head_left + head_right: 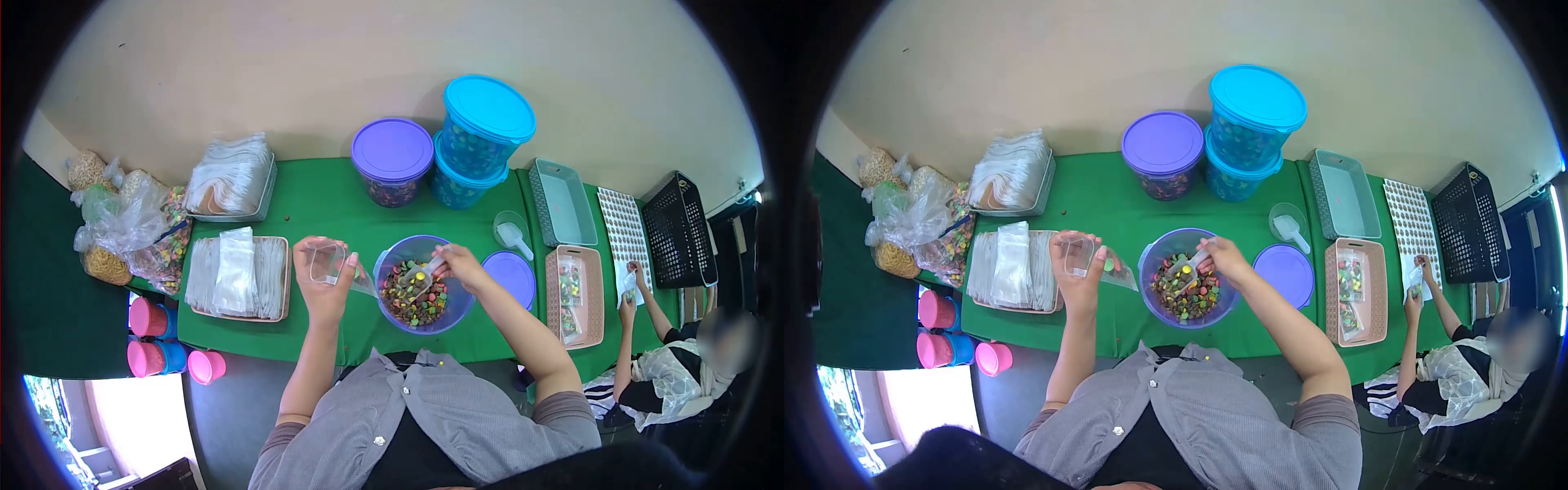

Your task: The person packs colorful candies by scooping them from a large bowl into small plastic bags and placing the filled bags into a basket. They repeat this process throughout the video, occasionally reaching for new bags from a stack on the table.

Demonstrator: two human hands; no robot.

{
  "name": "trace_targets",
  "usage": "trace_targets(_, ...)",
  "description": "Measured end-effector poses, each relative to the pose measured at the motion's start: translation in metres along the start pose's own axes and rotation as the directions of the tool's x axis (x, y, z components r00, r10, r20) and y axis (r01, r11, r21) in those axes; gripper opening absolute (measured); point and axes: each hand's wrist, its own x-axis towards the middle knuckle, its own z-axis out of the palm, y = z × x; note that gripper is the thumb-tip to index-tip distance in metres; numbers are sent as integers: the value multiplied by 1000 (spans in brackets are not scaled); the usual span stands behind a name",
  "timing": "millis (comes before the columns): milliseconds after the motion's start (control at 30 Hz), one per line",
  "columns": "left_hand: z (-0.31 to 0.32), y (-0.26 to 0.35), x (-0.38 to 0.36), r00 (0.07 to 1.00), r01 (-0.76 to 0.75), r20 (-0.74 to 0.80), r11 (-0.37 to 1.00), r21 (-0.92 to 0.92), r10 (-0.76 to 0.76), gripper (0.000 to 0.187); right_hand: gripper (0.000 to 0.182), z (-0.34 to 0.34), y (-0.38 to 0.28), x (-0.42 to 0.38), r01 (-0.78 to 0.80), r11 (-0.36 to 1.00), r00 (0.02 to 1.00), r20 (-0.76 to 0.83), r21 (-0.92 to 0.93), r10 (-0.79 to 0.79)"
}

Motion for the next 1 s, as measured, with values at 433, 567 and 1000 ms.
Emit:
trace_targets(433, 74, -48, -36, 841, 103, 481, 946, 309, -249, 55, 27, -40, -111, -137, 537, 818, 815, -374, 205, -442)
trace_targets(567, 89, -62, -47, 815, -7, 539, 926, 377, -214, 59, 26, -27, -97, -134, 555, 828, 786, -374, 77, -492)
trace_targets(1000, 84, -58, -48, 829, -98, 527, 877, 470, -189, 61, 27, -24, -83, -126, 537, 842, 790, -382, 54, -479)
